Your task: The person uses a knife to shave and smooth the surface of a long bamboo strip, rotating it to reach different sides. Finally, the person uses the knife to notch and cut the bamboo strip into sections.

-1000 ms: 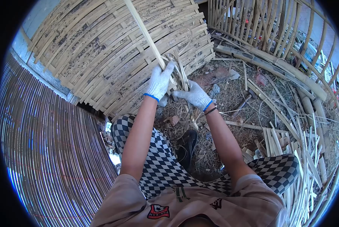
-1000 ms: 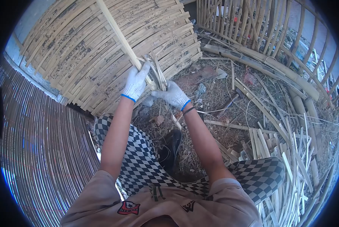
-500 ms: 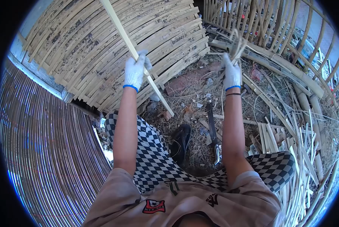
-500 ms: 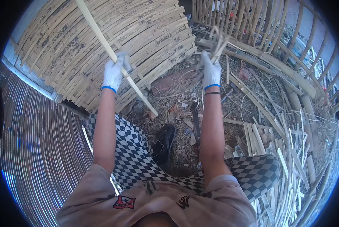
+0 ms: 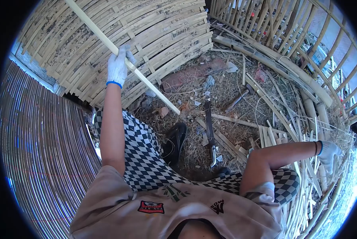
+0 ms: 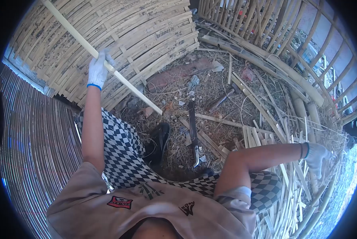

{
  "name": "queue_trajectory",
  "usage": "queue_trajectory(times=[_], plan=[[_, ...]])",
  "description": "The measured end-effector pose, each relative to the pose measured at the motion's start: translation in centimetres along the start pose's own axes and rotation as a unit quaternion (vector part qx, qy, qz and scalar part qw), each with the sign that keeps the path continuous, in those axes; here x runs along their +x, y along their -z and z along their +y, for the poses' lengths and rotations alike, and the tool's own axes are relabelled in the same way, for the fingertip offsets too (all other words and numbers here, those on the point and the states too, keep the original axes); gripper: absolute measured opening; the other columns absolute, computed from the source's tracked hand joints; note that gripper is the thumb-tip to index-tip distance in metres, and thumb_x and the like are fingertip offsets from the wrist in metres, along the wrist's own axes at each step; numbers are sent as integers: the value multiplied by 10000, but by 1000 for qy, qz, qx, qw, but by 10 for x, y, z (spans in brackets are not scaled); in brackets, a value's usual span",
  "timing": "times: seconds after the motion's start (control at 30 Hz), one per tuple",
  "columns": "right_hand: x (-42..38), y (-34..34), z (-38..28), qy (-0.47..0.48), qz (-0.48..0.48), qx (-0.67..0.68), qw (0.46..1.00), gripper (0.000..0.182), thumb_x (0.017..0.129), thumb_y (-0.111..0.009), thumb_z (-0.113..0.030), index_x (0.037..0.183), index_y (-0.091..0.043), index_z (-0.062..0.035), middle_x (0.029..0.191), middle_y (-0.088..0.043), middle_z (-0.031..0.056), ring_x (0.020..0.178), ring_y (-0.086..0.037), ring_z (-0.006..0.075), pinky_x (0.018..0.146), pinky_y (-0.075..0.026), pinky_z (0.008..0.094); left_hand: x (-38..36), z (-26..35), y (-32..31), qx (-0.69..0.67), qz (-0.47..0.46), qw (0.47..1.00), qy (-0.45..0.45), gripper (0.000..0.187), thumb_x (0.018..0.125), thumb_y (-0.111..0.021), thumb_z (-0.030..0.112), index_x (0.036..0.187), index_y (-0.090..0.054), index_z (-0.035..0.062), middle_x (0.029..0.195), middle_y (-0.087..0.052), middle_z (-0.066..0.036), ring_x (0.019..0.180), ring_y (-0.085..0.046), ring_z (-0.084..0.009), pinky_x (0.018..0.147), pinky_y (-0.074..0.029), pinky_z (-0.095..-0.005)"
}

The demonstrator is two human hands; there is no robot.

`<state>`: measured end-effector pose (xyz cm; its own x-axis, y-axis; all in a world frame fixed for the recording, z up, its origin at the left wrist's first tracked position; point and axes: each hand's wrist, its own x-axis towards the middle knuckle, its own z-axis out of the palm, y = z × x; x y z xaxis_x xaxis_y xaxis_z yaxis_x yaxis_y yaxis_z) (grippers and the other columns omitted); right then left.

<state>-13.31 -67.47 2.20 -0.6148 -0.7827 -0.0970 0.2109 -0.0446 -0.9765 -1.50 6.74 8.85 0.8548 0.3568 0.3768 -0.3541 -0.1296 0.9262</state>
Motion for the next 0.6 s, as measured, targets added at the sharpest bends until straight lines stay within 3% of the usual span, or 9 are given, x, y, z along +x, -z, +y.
queue_trajectory(times=[0.07,0.13,0.2,0.3,0.33,0.37,0.43,0.5,0.6], plan=[[-29,9,9,133,-50,-43,989,811,969,-629,-375,1470,-215,109,1496,-304,324,1321,-485,411,1061,-465,493,-4,13,-14,19,0,1000,12,380,1099,-516,307,1211,-634,-36,750,-595,-42,646,-567,-139,640,-504,-300],[-121,12,15,250,-190,-32,949,524,915,-709,-295,1209,-454,55,1122,-534,221,1022,-608,389,886,-513,527,0,12,-18,10,-38,999,7,398,1101,-512,323,1243,-625,-31,757,-602,-49,675,-591,-144,644,-503,-300],[-197,-7,73,279,-437,-91,850,372,900,-714,-297,1085,-609,9,1017,-656,241,972,-663,366,858,-528,480,-4,15,-31,-2,-63,998,-14,401,1102,-509,327,1252,-625,-27,751,-600,-49,687,-601,-147,645,-504,-297],[-298,25,164,229,-876,-224,360,531,870,-702,-464,1162,-683,-21,1120,-737,189,987,-708,321,880,-549,439,-6,16,-36,-40,-83,996,-9,368,1094,-538,290,1263,-622,-26,783,-625,-67,708,-617,-155,659,-521,-307],[-323,66,132,220,-890,-344,200,463,918,-710,-429,1147,-705,-27,982,-747,128,818,-725,215,721,-578,350,-6,16,-35,-44,-84,995,-11,359,1092,-546,279,1264,-623,-26,793,-631,-72,712,-620,-158,660,-524,-309],[-346,92,164,165,-885,-421,110,532,886,-708,-516,1114,-736,-35,951,-761,125,739,-741,231,691,-601,347,0,12,-32,-57,-88,994,-18,351,1079,-575,267,1243,-628,-38,816,-644,-84,728,-634,-167,660,-534,-310],[-369,152,198,339,-842,-417,-42,728,803,-713,-669,1128,-757,-20,1075,-765,176,852,-764,281,832,-612,420,2,16,-29,-61,-64,996,-18,351,1075,-581,269,1224,-630,-45,829,-652,-89,735,-641,-173,659,-539,-309],[-377,207,249,404,-813,-404,-112,535,962,-594,-461,1322,-690,-77,1404,-650,139,1165,-693,348,998,-551,455,1,24,-26,-36,-35,999,-15,352,1072,-582,271,1211,-631,-49,849,-662,-95,743,-647,-179,669,-550,-312],[-388,247,301,326,-799,-500,70,439,1002,-526,-343,1327,-694,-101,1418,-642,127,1240,-662,332,1011,-547,469,-3,39,-22,-26,10,1000,-13,352,1071,-572,274,1200,-632,-48,887,-673,-102,754,-655,-187,702,-578,-327]])
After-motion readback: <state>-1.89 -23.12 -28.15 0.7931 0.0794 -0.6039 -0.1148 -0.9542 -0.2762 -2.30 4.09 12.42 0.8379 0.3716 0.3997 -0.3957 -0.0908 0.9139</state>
